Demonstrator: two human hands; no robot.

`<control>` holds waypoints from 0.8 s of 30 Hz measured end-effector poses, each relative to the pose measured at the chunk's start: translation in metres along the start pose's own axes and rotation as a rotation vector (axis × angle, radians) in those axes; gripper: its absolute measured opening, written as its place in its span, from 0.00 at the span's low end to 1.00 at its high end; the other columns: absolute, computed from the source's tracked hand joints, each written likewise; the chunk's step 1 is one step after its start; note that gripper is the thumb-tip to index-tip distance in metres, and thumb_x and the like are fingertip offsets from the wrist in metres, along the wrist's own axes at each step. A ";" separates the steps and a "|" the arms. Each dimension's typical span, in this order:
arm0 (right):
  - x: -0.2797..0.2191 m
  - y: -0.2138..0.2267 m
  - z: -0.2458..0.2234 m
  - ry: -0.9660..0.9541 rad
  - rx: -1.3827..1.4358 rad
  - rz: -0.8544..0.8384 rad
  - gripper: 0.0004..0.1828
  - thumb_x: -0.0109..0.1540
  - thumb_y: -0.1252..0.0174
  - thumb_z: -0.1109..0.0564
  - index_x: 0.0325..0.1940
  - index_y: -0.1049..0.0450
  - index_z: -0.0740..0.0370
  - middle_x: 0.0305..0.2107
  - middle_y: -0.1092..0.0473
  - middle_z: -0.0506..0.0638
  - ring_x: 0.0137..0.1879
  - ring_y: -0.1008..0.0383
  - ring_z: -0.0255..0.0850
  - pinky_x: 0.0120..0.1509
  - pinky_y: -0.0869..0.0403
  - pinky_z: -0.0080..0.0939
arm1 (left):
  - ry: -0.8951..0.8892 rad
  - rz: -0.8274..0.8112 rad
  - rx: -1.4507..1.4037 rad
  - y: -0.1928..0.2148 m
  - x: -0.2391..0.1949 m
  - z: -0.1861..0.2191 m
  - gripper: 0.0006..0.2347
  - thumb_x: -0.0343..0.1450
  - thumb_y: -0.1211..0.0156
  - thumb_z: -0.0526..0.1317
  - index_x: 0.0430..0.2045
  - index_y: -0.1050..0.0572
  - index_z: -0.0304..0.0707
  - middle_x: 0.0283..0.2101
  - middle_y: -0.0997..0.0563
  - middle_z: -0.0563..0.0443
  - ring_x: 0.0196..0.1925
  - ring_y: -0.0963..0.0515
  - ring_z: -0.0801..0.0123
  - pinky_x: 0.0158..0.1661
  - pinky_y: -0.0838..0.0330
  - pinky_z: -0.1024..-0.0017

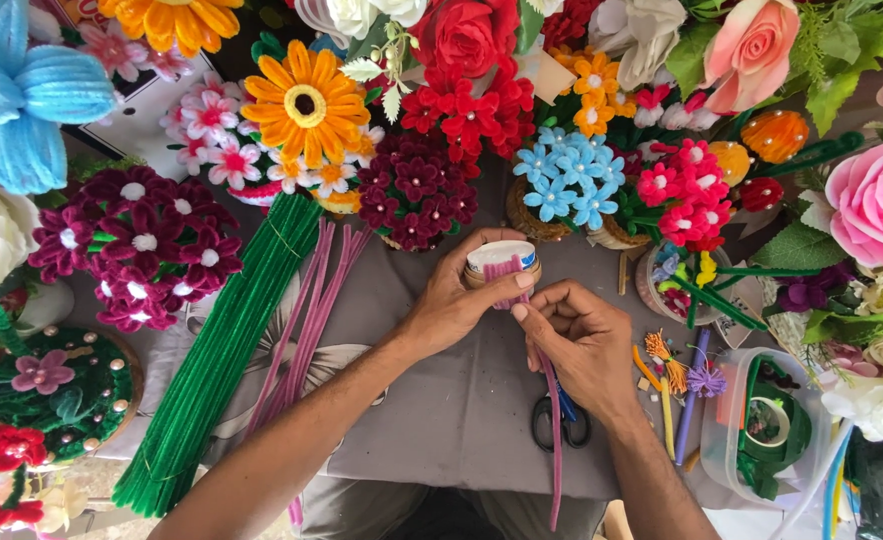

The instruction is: Wrapping decorative pink strips around a small paper cup used for sweets.

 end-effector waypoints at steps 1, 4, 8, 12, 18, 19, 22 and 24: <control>0.000 0.000 0.000 -0.001 0.007 -0.001 0.05 0.61 0.37 0.71 0.31 0.25 0.74 0.13 0.31 0.57 0.12 0.28 0.37 0.15 0.30 0.32 | 0.000 0.000 0.014 0.000 -0.001 0.002 0.22 0.67 0.27 0.43 0.54 0.24 0.40 0.41 0.19 0.48 0.49 0.24 0.71 0.53 0.27 0.62; 0.001 0.000 0.001 0.002 0.013 -0.004 0.05 0.61 0.37 0.71 0.31 0.25 0.74 0.12 0.31 0.57 0.12 0.28 0.38 0.15 0.31 0.32 | -0.001 -0.001 0.030 0.000 0.000 0.002 0.22 0.67 0.27 0.43 0.54 0.24 0.41 0.41 0.18 0.47 0.50 0.24 0.69 0.54 0.28 0.61; 0.001 -0.001 0.000 0.006 0.018 -0.008 0.05 0.61 0.37 0.71 0.31 0.26 0.74 0.13 0.31 0.57 0.12 0.28 0.37 0.15 0.31 0.32 | -0.006 0.007 0.036 0.000 0.000 0.002 0.21 0.67 0.27 0.43 0.54 0.24 0.41 0.41 0.18 0.46 0.50 0.24 0.69 0.53 0.28 0.61; 0.001 0.000 -0.001 0.010 0.014 -0.017 0.05 0.61 0.37 0.70 0.30 0.25 0.74 0.12 0.31 0.57 0.12 0.28 0.38 0.15 0.31 0.32 | 0.012 0.012 0.066 0.001 0.000 0.004 0.22 0.66 0.26 0.43 0.53 0.23 0.40 0.41 0.18 0.48 0.49 0.24 0.70 0.53 0.27 0.62; 0.000 0.001 0.002 -0.008 0.041 -0.034 0.05 0.61 0.38 0.71 0.31 0.26 0.76 0.13 0.31 0.59 0.13 0.27 0.39 0.16 0.30 0.32 | -0.009 0.024 0.109 0.002 0.001 -0.002 0.21 0.65 0.26 0.42 0.52 0.23 0.38 0.39 0.18 0.47 0.46 0.23 0.72 0.50 0.26 0.63; 0.000 0.000 0.001 -0.007 0.043 -0.042 0.05 0.61 0.37 0.71 0.31 0.26 0.76 0.13 0.30 0.59 0.13 0.26 0.39 0.16 0.29 0.32 | -0.011 0.029 0.109 0.003 0.000 -0.002 0.21 0.66 0.27 0.42 0.52 0.23 0.38 0.38 0.18 0.48 0.45 0.23 0.72 0.50 0.25 0.64; -0.001 0.001 -0.002 -0.025 0.040 -0.067 0.04 0.60 0.36 0.71 0.32 0.25 0.76 0.14 0.29 0.60 0.16 0.24 0.39 0.18 0.26 0.33 | -0.012 0.034 0.109 0.003 -0.001 -0.003 0.20 0.66 0.27 0.42 0.52 0.22 0.38 0.38 0.17 0.47 0.45 0.23 0.72 0.50 0.25 0.64; 0.001 0.004 -0.003 -0.040 0.038 -0.089 0.04 0.59 0.35 0.70 0.33 0.25 0.75 0.16 0.27 0.59 0.18 0.23 0.39 0.20 0.24 0.34 | -0.016 0.037 0.111 0.004 0.001 -0.001 0.20 0.66 0.27 0.42 0.52 0.22 0.39 0.39 0.17 0.46 0.46 0.22 0.71 0.49 0.25 0.63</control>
Point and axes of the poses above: each hand's wrist, its own x-axis towards the middle knuckle, its own y-axis out of the back of the hand, z = x × y, the point moved 3 cm from there along x, towards the middle knuckle
